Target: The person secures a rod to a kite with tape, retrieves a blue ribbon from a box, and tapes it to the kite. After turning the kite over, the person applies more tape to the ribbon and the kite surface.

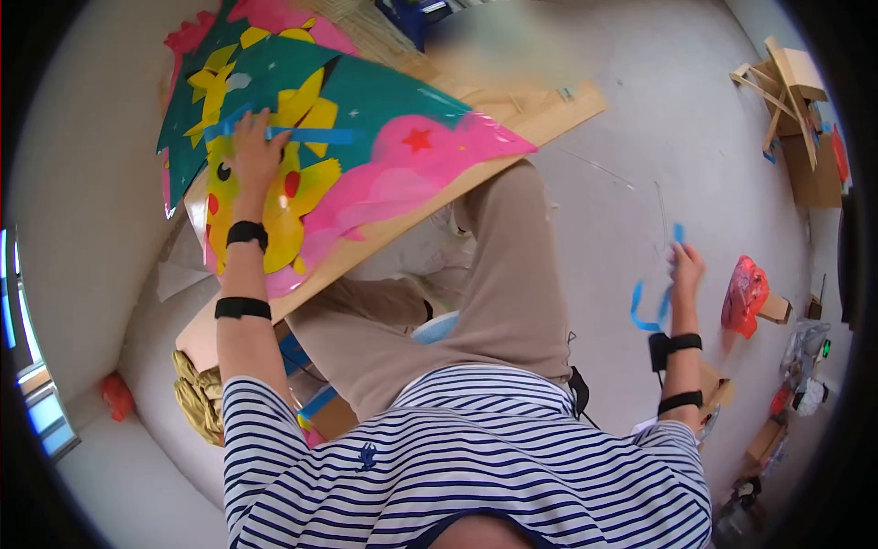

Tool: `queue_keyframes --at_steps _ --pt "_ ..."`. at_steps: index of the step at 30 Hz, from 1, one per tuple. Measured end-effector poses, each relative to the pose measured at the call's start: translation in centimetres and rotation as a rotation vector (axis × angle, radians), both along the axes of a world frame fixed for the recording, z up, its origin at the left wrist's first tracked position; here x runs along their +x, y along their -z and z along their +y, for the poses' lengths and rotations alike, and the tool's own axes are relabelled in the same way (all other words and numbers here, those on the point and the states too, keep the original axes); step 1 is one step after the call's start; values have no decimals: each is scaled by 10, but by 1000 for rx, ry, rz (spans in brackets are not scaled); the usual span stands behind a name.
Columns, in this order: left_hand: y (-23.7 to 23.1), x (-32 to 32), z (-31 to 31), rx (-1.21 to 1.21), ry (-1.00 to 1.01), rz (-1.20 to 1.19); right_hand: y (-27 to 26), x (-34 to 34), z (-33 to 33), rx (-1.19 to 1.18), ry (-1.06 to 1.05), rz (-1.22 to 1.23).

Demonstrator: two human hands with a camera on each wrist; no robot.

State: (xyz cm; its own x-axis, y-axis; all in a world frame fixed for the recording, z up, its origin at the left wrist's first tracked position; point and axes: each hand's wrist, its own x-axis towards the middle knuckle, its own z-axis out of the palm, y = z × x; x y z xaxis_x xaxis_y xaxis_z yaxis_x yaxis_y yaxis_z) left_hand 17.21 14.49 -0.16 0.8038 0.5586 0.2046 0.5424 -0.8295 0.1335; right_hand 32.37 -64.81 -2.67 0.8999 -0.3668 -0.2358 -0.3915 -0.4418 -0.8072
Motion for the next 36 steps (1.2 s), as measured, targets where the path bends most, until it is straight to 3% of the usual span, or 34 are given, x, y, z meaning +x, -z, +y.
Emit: queue_keyframes --at_steps 4,8,9,12,14,16,21,24,27,30,33,36 --pt "-19 -10 -29 2 20 -112 -66 -10 161 401 -310 70" --pt "-3 -49 -58 -141 74 -121 -107 -17 225 721 -469 210" --pt "-15 -51 -80 21 54 -132 -115 -20 236 781 -508 257" --pt "-50 -52 -128 -195 250 -385 -142 -37 271 919 -615 389" --pt "-86 -46 -180 -757 233 -324 -150 -50 288 1013 -681 514" --pt "-104 -42 -222 -1307 429 -466 -158 -63 303 1101 -797 688" --pt "-139 -44 -273 -1720 678 -451 -166 -94 318 1194 -1000 907" --pt "-130 -49 -275 -1640 684 -450 -161 -100 314 1276 -1018 971" --pt "-142 -55 -290 -1622 462 -556 -174 -103 307 1006 -1033 797" --pt "-145 -52 -296 -1620 299 -571 -154 -110 308 730 -1052 -10" --pt "-128 -37 -299 -1689 234 -592 -155 -110 308 582 -1116 -186" --pt "-125 -26 -302 -1734 161 -562 -141 -103 310 597 -1068 47"
